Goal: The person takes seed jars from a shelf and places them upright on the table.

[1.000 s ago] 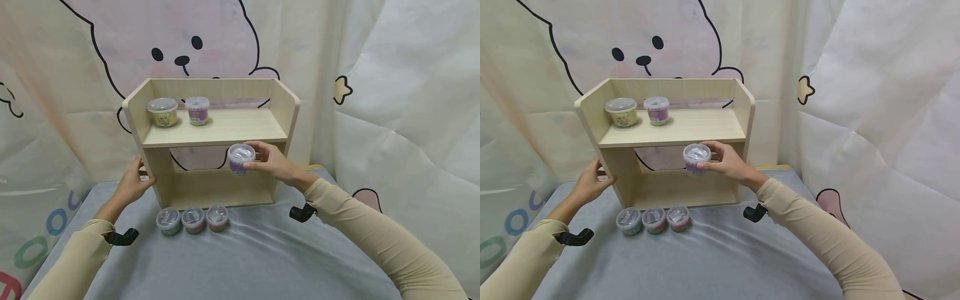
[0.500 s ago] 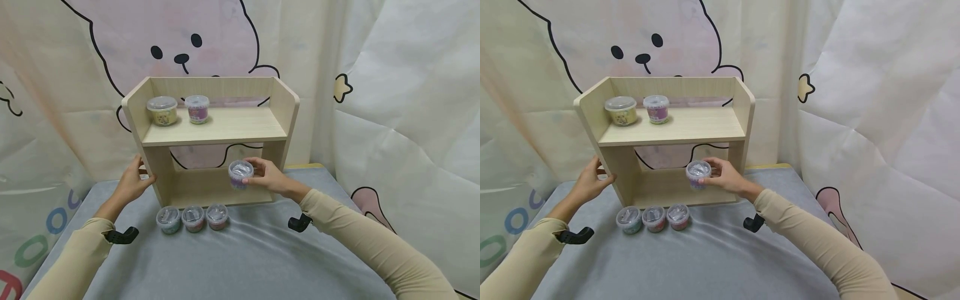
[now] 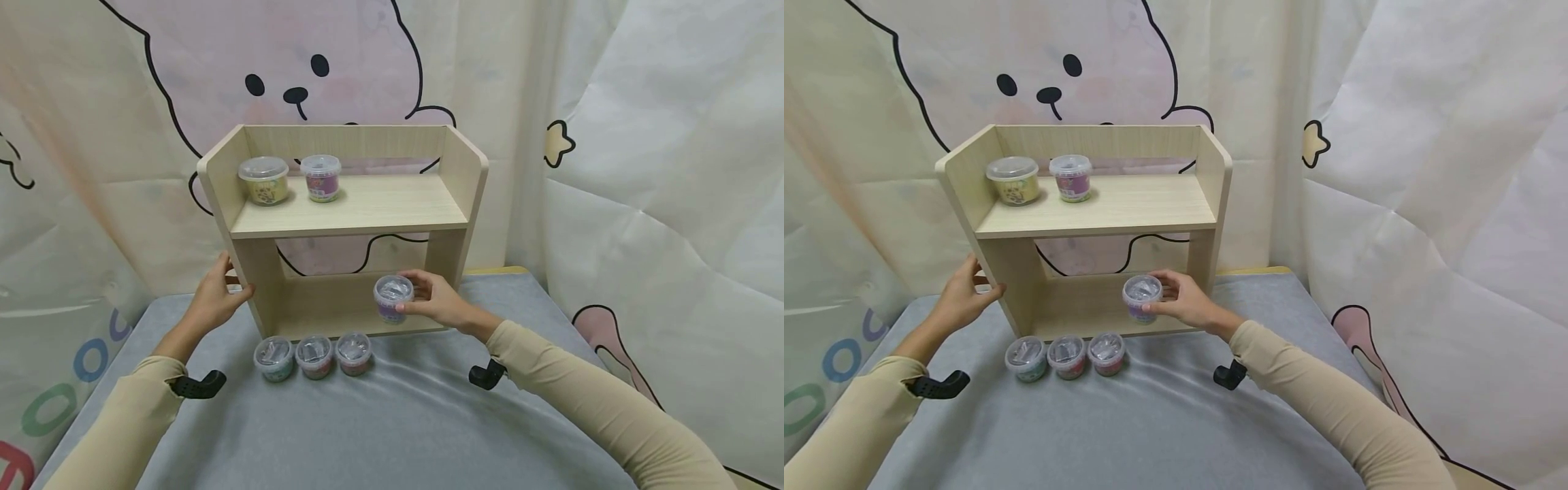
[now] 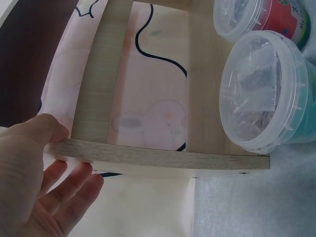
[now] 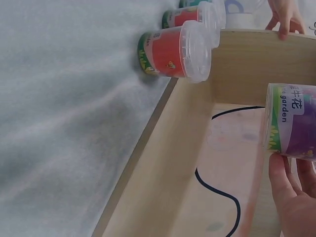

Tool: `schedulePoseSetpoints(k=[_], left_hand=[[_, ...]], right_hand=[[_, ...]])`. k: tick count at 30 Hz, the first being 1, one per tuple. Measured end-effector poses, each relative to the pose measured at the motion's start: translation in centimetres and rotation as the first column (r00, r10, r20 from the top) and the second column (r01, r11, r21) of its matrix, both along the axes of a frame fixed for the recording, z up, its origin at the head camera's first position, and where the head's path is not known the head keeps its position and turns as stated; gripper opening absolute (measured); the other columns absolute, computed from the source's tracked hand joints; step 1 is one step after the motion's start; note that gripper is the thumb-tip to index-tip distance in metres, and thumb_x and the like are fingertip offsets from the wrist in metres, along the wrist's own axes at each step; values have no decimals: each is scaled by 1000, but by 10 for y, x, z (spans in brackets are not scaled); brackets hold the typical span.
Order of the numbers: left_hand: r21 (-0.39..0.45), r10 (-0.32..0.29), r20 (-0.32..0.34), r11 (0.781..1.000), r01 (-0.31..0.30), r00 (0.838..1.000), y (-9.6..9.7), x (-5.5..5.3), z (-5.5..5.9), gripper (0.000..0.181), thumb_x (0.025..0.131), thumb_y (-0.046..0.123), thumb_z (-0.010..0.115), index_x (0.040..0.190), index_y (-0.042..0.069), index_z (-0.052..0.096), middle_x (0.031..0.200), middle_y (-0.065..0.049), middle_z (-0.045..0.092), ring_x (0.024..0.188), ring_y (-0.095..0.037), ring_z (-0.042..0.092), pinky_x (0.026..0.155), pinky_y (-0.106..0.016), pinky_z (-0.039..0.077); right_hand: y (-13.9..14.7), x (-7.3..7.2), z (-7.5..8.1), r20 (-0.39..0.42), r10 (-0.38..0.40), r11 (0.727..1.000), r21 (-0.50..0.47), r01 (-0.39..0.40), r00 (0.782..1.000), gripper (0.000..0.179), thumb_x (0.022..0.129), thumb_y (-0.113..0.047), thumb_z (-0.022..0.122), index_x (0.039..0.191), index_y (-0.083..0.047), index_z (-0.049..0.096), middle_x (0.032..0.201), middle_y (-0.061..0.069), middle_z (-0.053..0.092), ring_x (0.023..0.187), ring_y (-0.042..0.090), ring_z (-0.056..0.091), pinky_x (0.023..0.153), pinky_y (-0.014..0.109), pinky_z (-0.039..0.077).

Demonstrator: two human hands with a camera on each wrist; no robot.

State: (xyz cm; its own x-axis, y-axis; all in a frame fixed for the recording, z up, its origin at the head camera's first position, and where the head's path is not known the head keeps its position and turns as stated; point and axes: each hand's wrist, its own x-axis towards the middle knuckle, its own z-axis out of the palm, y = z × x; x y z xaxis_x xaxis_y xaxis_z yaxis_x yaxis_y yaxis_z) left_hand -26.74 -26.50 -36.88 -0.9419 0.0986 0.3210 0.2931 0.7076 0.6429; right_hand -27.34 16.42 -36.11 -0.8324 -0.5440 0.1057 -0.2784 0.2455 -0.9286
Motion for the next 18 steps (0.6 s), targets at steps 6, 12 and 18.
schedulePoseSetpoints(k=[6,12,18], left_hand=[[1,4,14,1000,-4,1000,1,0,0,80,95,6,63,160,10,18,151,-35,40,115,-56,59,82,-61,59],[1,12,22,1000,-12,1000,0,1,-1,81,95,7,64,161,12,18,152,-34,39,116,-55,59,81,-61,59],[-2,1,9,1000,-1,1000,0,0,0,80,95,6,64,161,11,18,152,-34,39,115,-55,60,81,-61,59]], right_hand=[[2,-1,-6,-2,5,1000,13,-5,1000,64,88,-1,74,145,2,46,135,25,59,119,30,64,100,33,56],[4,1,-13,18,29,998,46,-30,999,64,89,-8,75,145,1,46,136,23,59,121,29,63,103,38,55],[4,0,-24,53,22,998,50,-24,998,63,89,-7,76,145,-2,47,136,19,59,124,31,62,105,39,54]])
